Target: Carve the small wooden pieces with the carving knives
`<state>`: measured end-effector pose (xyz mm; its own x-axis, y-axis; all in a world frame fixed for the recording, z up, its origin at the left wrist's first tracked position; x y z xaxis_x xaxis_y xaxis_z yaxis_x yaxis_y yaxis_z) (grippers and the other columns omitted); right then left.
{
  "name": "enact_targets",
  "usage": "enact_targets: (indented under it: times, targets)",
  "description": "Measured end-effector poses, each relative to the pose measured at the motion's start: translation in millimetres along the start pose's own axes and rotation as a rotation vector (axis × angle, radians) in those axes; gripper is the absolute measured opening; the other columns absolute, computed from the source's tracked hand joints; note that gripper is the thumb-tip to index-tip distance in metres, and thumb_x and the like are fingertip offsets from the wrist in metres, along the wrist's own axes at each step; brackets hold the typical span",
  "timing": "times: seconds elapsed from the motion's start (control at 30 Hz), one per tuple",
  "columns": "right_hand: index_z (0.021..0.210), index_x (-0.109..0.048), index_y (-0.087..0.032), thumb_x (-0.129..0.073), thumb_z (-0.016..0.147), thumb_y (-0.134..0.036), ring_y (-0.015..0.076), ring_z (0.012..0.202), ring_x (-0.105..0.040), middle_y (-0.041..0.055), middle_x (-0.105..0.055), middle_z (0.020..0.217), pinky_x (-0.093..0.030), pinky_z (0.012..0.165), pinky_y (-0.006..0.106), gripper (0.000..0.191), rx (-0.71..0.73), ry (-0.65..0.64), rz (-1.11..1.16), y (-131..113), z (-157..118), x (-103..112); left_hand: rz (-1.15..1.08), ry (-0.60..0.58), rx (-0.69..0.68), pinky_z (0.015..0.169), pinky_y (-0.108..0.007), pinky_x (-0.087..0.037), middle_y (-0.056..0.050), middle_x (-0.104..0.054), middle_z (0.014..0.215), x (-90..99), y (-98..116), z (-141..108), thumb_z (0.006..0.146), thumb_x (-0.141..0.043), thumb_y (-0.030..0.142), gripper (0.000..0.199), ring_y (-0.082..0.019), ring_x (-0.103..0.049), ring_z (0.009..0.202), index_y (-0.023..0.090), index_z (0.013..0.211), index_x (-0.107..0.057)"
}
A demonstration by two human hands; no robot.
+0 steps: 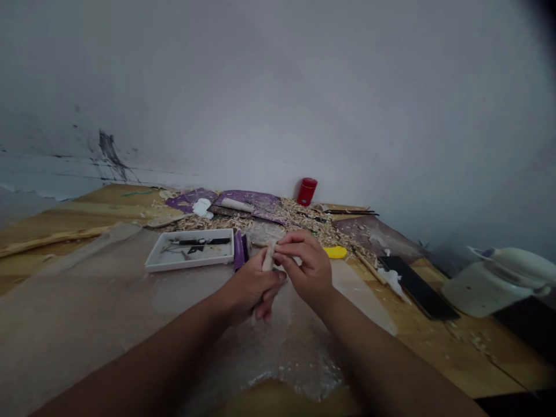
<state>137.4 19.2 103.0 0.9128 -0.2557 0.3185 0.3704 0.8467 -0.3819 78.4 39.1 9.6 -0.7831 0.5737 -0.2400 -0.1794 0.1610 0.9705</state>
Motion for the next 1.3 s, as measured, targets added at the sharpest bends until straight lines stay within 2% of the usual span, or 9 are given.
enact_targets:
  times: [0.13,0.33,0.5,0.63,0.73,0.93,1.0,1.1,1.3]
  targets:
    - [0.087,-0.063,-0.027,-0.057,0.074,-0.013,0.0158,0.082,-0.055,0.0026,-0.058,0.086,-0.046,0.072,0.032,0.02,0.116,-0.136,-0.019,-10.2,-6.4,-16.4,0.071,0.09,0.008,0.028,-0.017,-0.037,0.014,-0.036,0.034,8.8,0.2,0.5,0.068,-0.041,0.014,0.035,-0.004,-0.027,0.022,0.02,0.103,-0.035]
    - [0.084,-0.062,-0.024,-0.057,0.075,-0.015,0.0173,0.084,-0.055,0.004,-0.059,0.087,-0.045,0.075,0.036,0.014,0.023,0.014,-0.1,6.6,-1.2,2.8,0.128,0.056,0.092,0.027,-0.017,-0.034,0.013,-0.037,0.033,5.0,-8.9,-0.1,0.072,-0.045,0.019,0.045,-0.005,-0.027,0.022,0.019,0.115,-0.031]
    - [0.084,-0.06,-0.022,-0.056,0.076,-0.015,0.0174,0.091,-0.056,0.0045,-0.062,0.093,-0.044,0.081,0.037,0.012,0.017,-0.138,0.086,9.8,-2.4,-12.9,0.053,-0.001,0.052,0.031,-0.019,-0.039,0.013,-0.04,0.035,5.6,-10.0,0.5,0.073,-0.045,0.017,0.05,-0.005,-0.028,0.023,0.02,0.12,-0.03]
    - [0.079,-0.057,-0.022,-0.055,0.079,-0.021,0.0147,0.079,-0.058,0.0031,-0.062,0.09,-0.049,0.064,0.03,0.003,-0.259,-0.047,0.34,37.6,-5.4,-9.9,-0.076,-0.105,0.078,0.033,-0.02,-0.04,0.009,-0.047,0.039,-2.5,-9.5,-0.1,0.073,-0.042,0.015,0.053,-0.005,-0.031,0.022,0.018,0.124,-0.027]
    - [0.075,-0.053,-0.021,-0.052,0.081,-0.028,0.0116,0.062,-0.056,0.0007,-0.062,0.077,-0.046,0.048,0.023,0.008,-0.457,-0.002,0.533,53.6,-10.0,-13.4,-0.15,-0.187,0.08,0.031,-0.02,-0.039,0.004,-0.053,0.041,-9.9,-6.9,-0.9,0.074,-0.038,0.016,0.054,-0.008,-0.035,0.021,0.014,0.127,-0.025]
    - [0.076,-0.048,-0.022,-0.054,0.078,-0.037,0.0098,0.058,-0.053,-0.0015,-0.061,0.077,-0.046,0.041,0.019,0.017,-0.695,0.037,0.682,64.6,-21.0,-20.4,-0.228,-0.306,0.099,0.026,-0.018,-0.035,-0.003,-0.059,0.044,-21.4,-11.3,-2.6,0.078,-0.032,0.021,0.05,-0.012,-0.042,0.023,0.009,0.126,-0.027]
    - [0.077,-0.049,-0.022,-0.054,0.078,-0.038,0.0088,0.054,-0.05,-0.0017,-0.061,0.079,-0.045,0.039,0.019,0.017,-0.722,0.046,0.663,68.4,-23.3,-20.6,-0.215,-0.278,0.118,0.026,-0.019,-0.034,-0.004,-0.06,0.045,-20.0,-15.2,-1.3,0.08,-0.031,0.025,0.048,-0.012,-0.042,0.023,0.008,0.126,-0.027]
    - [0.075,-0.052,-0.021,-0.054,0.078,-0.035,0.0068,0.049,-0.046,-0.002,-0.061,0.076,-0.042,0.039,0.018,0.015,-0.647,0.102,0.569,72.8,-20.6,-13.7,-0.137,-0.152,0.115,0.029,-0.02,-0.038,-0.003,-0.06,0.047,-9.5,-16.4,2.4,0.083,-0.033,0.032,0.046,-0.011,-0.043,0.024,0.008,0.123,-0.03]
    - [0.077,-0.055,-0.021,-0.051,0.081,-0.027,0.0107,0.065,-0.054,0.0009,-0.061,0.08,-0.046,0.056,0.023,0.009,-0.447,0.143,0.38,72.3,-11.0,0.5,-0.078,0.023,0.044,0.037,-0.024,-0.044,0.0,-0.06,0.053,5.5,-1.7,3.5,0.081,-0.042,0.029,0.037,-0.006,-0.039,0.027,0.012,0.113,-0.04]
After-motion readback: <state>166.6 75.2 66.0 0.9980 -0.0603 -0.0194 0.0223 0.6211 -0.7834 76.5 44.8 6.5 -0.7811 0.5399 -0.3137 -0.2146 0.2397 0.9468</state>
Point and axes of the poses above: each hand's wrist, its own z-axis towards the middle knuckle, its own x-axis out of the back of the hand, y = z × x, the point moved 10 cm from there along z, towards the middle knuckle
